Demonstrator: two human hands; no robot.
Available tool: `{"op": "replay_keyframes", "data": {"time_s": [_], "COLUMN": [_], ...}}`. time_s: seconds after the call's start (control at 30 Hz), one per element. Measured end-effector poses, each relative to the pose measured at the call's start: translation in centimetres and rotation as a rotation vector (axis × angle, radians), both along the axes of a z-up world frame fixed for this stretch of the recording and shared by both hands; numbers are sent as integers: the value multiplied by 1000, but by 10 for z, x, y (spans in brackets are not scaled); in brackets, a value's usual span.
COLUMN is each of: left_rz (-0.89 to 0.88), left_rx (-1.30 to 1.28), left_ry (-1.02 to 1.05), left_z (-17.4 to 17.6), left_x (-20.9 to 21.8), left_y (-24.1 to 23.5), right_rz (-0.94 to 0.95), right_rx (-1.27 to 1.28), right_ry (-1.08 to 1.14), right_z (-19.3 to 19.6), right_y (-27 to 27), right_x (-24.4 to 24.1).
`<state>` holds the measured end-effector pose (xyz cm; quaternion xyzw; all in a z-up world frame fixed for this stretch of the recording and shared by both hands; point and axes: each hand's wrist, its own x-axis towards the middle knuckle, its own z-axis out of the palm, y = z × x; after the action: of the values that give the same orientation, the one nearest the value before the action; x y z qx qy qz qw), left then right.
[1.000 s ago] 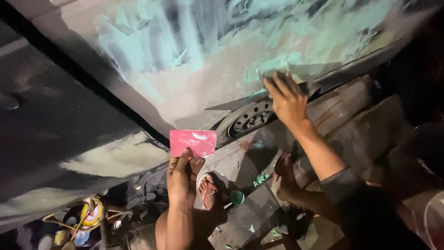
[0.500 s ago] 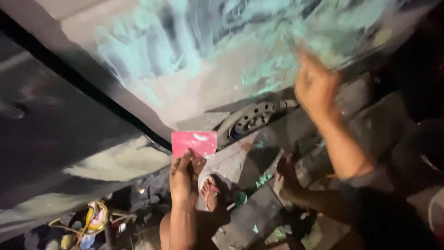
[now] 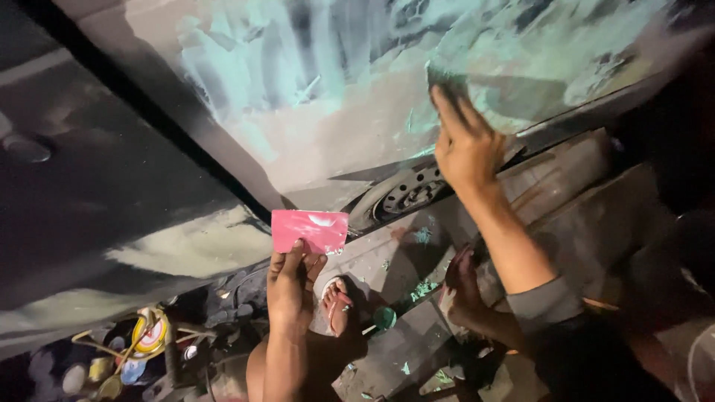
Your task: The person scoops light green body filler from a red card onto a metal spreader and applies it to a damaged area on the side of a car. They repeatedly spread the filler over the surface and scrape excess material back onto the card.
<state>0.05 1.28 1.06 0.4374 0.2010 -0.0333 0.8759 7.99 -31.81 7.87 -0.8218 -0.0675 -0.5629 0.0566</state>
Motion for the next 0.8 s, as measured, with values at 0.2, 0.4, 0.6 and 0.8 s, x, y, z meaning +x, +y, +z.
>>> {"op": "replay_keyframes", "data": {"time_s": [0.2,0.4,0.6,0.8], "left_rz": [53,41,8,-152], "left_rx": [36,20,220,197], "left_ry": [-89,-101,-146,-220], "left_z": [-39,-14,0,26], "left_x": [9,4,-1,-17], "left_y": [-3,-25,-42,-59], "right_rz": [-5,52,441,745], "right_rx": [-83,-132,1448,1705], "right_ry": [-34,377,634,518], "right_z": [-94,-146,-143,4], "right_y": [25,19,-6,42], "right_x": [3,-29,-40,-112]}}
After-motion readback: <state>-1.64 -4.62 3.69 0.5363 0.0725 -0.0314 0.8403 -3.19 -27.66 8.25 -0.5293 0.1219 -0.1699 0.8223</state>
